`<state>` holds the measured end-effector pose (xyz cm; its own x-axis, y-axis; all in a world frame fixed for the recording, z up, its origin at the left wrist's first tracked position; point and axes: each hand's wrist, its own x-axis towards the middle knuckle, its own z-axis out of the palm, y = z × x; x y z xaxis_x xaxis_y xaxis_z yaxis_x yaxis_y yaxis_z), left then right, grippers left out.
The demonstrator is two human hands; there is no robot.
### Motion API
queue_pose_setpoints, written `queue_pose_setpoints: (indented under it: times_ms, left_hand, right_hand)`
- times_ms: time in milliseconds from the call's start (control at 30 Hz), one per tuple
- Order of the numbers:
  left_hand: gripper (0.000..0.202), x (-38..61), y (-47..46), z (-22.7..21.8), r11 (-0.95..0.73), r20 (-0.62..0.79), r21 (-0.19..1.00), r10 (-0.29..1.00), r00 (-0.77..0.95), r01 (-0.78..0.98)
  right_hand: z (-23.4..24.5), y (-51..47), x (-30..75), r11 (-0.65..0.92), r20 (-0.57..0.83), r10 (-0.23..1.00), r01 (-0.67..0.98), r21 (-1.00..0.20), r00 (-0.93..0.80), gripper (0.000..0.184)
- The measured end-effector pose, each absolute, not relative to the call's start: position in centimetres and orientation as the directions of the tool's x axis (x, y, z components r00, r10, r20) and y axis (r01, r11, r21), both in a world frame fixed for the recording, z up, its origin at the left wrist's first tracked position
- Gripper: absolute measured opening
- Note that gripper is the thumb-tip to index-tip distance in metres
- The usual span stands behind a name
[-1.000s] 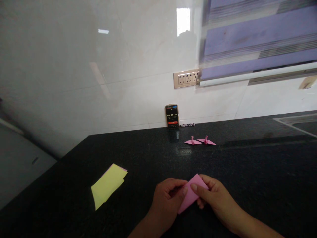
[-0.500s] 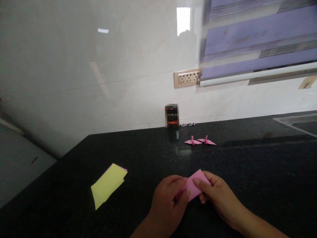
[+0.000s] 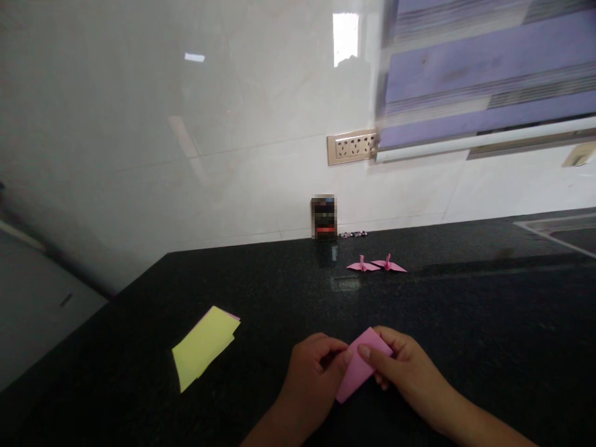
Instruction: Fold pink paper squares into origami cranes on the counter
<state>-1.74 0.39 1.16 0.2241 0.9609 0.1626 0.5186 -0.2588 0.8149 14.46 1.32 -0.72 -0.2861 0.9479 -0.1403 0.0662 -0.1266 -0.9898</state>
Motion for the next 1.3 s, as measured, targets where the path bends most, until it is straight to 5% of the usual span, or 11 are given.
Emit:
queue_pose_setpoints:
  times_ms: [200, 467, 1300]
  left_hand:
    - [0.024, -1.7, 0.4, 0.8, -0.172, 0.085, 0.863, 0.976, 0.2, 0.475]
    - [0.021, -1.1, 0.1, 0.9, -0.057, 0.03, 0.955, 0.995, 0.096, 0.291]
    - [0.021, -0.8, 0.1, 1.2, 0.09, -0.091, 0.995, 0.995, 0.03, 0.05]
  right_hand:
    - [-0.3, 1.3, 14.5, -0.08, -0.101, 0.945, 0.08, -0.994, -0.31, 0.023]
    - [-0.9, 0.7, 13.6, -0.211, -0.151, 0.933, -0.157, -0.965, -0.328, 0.025]
    - [-0.4, 1.5, 14.9, -0.113, -0.087, 0.978, -0.133, -0.985, -0.188, 0.018]
